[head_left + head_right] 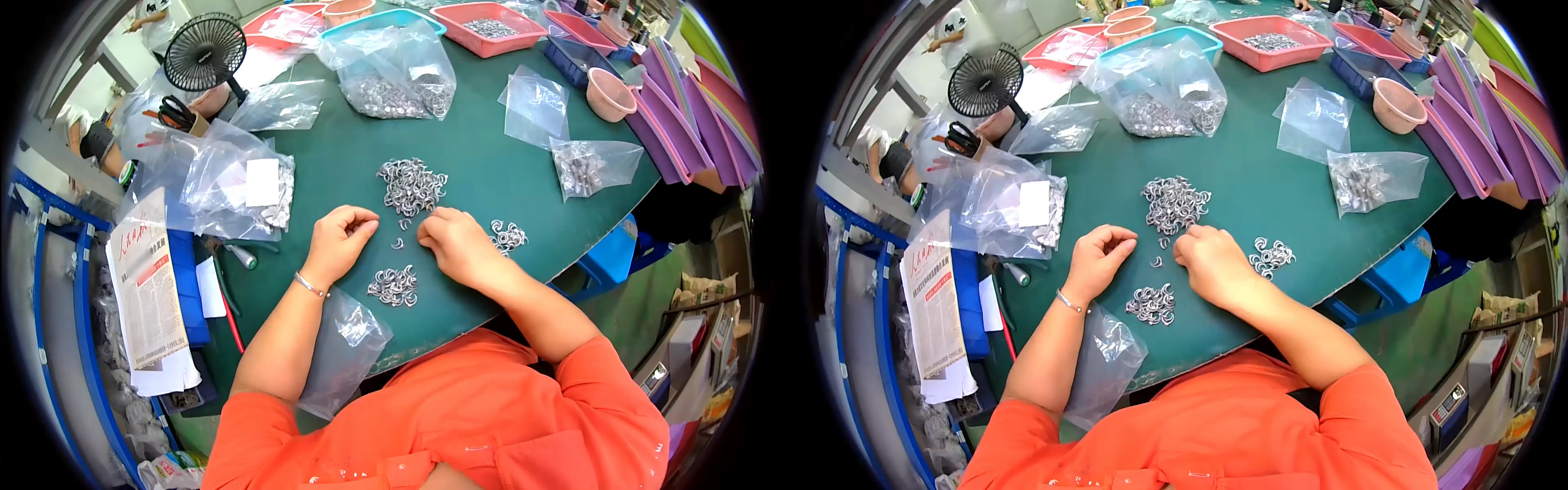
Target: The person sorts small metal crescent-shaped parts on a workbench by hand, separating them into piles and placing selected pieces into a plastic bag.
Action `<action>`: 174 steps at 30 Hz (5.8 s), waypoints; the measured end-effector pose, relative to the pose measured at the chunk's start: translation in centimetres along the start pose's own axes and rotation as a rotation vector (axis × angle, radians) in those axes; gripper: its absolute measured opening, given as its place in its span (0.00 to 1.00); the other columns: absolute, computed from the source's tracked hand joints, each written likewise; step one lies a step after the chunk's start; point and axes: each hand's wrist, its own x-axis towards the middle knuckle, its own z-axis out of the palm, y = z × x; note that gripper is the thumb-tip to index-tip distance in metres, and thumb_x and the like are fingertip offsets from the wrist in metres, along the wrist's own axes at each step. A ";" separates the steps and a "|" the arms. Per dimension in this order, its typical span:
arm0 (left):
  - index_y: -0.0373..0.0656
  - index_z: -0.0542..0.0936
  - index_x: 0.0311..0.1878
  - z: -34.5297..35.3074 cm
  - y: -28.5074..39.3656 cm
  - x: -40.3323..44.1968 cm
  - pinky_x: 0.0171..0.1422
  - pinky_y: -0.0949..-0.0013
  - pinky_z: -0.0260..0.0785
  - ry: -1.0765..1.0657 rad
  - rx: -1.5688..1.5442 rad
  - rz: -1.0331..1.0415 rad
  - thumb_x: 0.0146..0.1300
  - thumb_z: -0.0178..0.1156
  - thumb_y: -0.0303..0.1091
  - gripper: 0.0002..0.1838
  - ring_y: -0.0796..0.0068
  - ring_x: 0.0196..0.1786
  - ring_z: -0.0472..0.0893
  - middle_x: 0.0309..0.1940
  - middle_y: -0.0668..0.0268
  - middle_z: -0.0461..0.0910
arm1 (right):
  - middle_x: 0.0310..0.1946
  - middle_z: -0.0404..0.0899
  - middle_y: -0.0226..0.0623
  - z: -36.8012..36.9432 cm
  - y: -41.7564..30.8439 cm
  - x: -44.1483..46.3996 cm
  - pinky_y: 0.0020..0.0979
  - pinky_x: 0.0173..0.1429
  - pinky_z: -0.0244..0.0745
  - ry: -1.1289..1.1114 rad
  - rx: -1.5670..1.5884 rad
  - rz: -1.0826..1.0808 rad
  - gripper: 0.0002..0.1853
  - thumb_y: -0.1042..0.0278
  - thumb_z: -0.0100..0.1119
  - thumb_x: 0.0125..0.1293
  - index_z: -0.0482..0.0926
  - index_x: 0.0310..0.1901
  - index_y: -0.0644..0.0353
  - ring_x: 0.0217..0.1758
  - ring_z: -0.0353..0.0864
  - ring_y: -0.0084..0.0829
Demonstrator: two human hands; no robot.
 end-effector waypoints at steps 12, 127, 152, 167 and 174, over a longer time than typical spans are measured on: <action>0.37 0.84 0.40 0.0 0.1 -0.1 0.41 0.75 0.74 -0.010 -0.049 0.037 0.61 0.65 0.28 0.06 0.80 0.36 0.81 0.35 0.65 0.82 | 0.35 0.75 0.39 -0.1 -1.2 -2.0 0.42 0.43 0.71 0.164 -0.054 -0.179 0.05 0.76 0.63 0.57 0.78 0.35 0.60 0.39 0.75 0.44; 0.40 0.83 0.30 1.7 -1.6 0.7 0.39 0.62 0.73 0.101 -0.077 0.146 0.53 0.64 0.29 0.03 0.62 0.33 0.81 0.30 0.60 0.81 | 0.39 0.73 0.45 0.8 -0.9 -3.6 0.38 0.53 0.68 0.140 0.012 -0.031 0.07 0.82 0.61 0.57 0.72 0.34 0.65 0.45 0.73 0.43; 0.38 0.85 0.39 -0.2 0.6 0.2 0.38 0.77 0.71 -0.016 -0.039 -0.047 0.60 0.65 0.28 0.06 0.83 0.32 0.77 0.32 0.68 0.82 | 0.38 0.77 0.37 0.7 -0.8 -2.9 0.39 0.44 0.68 0.228 -0.013 -0.088 0.10 0.76 0.69 0.50 0.77 0.33 0.59 0.39 0.74 0.41; 0.37 0.84 0.40 -0.3 0.6 0.2 0.36 0.79 0.69 -0.017 -0.013 -0.042 0.61 0.65 0.29 0.07 0.86 0.30 0.75 0.30 0.70 0.81 | 0.36 0.77 0.43 0.3 -0.7 -3.3 0.33 0.40 0.72 0.322 0.171 0.010 0.04 0.81 0.59 0.62 0.76 0.39 0.65 0.36 0.76 0.39; 0.37 0.84 0.40 -0.3 0.5 0.2 0.36 0.79 0.68 -0.018 -0.001 -0.037 0.62 0.65 0.29 0.07 0.86 0.30 0.75 0.30 0.71 0.81 | 0.35 0.77 0.41 0.3 -0.7 -3.3 0.32 0.38 0.72 0.303 0.191 0.029 0.05 0.80 0.61 0.61 0.77 0.39 0.64 0.33 0.76 0.37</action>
